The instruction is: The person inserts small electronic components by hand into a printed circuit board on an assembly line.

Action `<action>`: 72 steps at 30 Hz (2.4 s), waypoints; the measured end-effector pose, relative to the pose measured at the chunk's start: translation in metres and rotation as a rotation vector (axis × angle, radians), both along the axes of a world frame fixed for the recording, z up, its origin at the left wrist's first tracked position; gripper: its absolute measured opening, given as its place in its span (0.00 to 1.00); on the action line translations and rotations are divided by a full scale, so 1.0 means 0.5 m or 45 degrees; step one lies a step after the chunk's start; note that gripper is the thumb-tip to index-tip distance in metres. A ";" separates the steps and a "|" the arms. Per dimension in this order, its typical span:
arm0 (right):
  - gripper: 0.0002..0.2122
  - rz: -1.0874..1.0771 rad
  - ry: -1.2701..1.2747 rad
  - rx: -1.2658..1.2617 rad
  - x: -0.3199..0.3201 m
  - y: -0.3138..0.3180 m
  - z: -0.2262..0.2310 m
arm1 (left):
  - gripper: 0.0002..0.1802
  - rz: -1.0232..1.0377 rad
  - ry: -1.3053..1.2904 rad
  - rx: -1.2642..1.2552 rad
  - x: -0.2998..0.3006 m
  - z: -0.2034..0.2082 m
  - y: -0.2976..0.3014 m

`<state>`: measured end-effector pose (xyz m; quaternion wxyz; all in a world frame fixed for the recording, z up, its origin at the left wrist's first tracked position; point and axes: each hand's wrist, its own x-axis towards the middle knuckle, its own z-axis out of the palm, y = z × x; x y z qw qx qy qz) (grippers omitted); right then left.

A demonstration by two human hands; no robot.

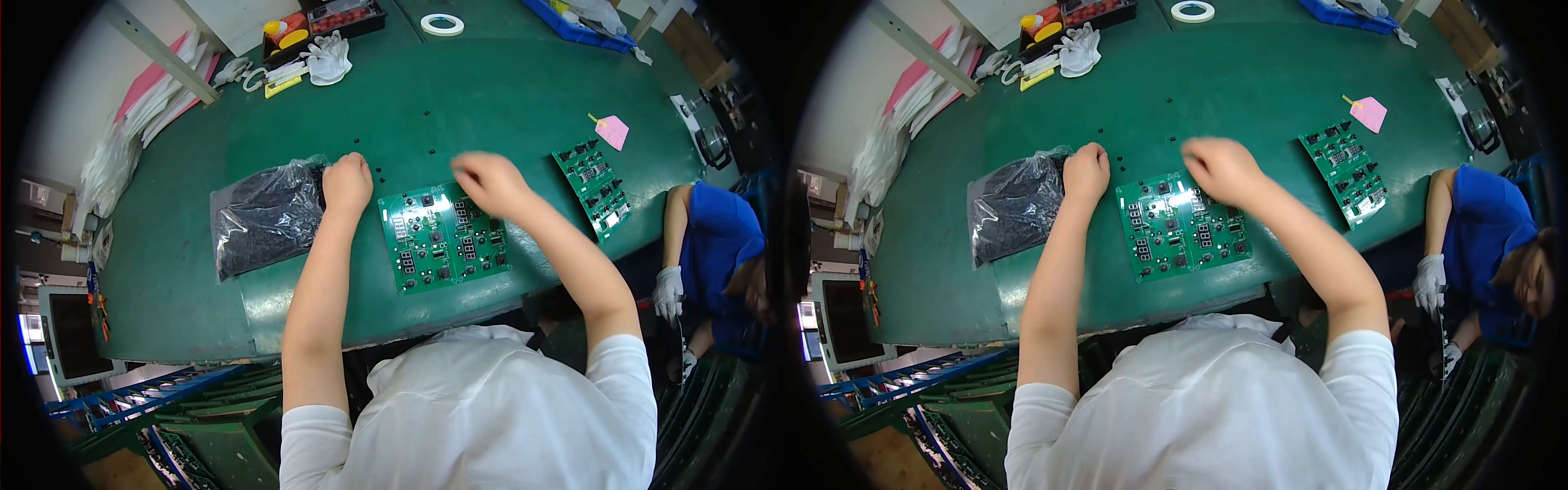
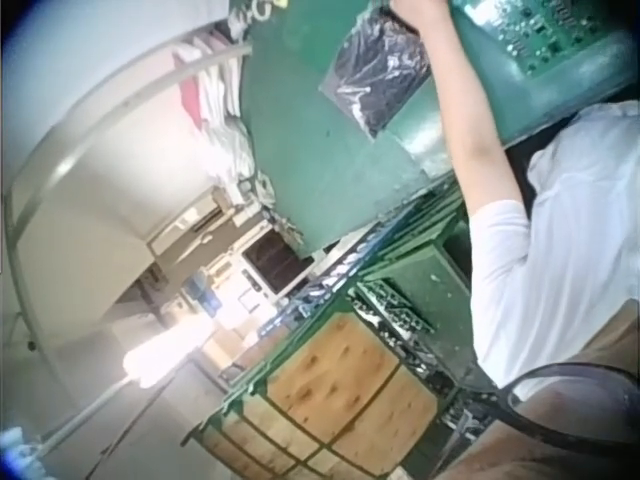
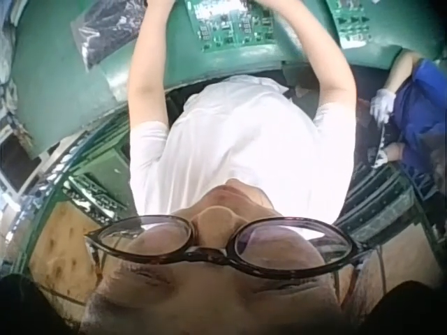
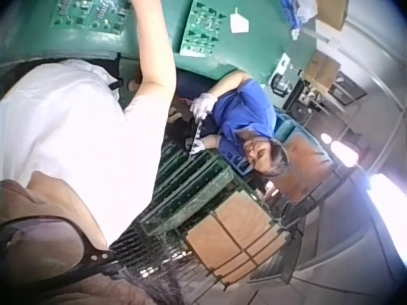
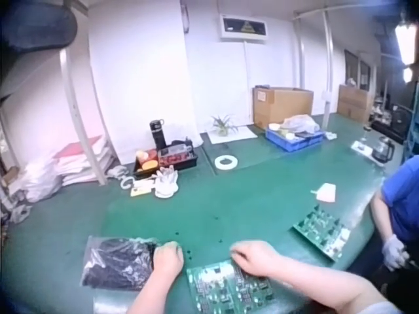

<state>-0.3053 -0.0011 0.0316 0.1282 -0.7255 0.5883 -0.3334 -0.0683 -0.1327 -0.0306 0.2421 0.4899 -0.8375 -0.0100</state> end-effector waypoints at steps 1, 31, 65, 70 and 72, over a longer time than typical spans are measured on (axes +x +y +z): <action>0.09 -0.052 0.102 0.161 0.001 -0.051 -0.008 | 0.06 -0.035 0.232 0.145 -0.006 0.007 0.019; 0.04 0.012 -0.105 -0.205 -0.071 0.189 -0.111 | 0.02 -0.788 0.012 0.094 -0.159 0.041 0.367; 0.07 0.130 -0.025 -0.309 0.020 0.293 -0.095 | 0.08 -0.288 0.362 0.100 0.079 -0.002 0.396; 0.07 0.275 0.136 -0.247 0.040 0.298 -0.094 | 0.07 -0.292 0.328 0.099 0.078 -0.019 0.401; 0.07 0.302 0.175 -0.227 0.051 0.294 -0.093 | 0.07 -0.290 0.323 0.078 0.076 -0.019 0.403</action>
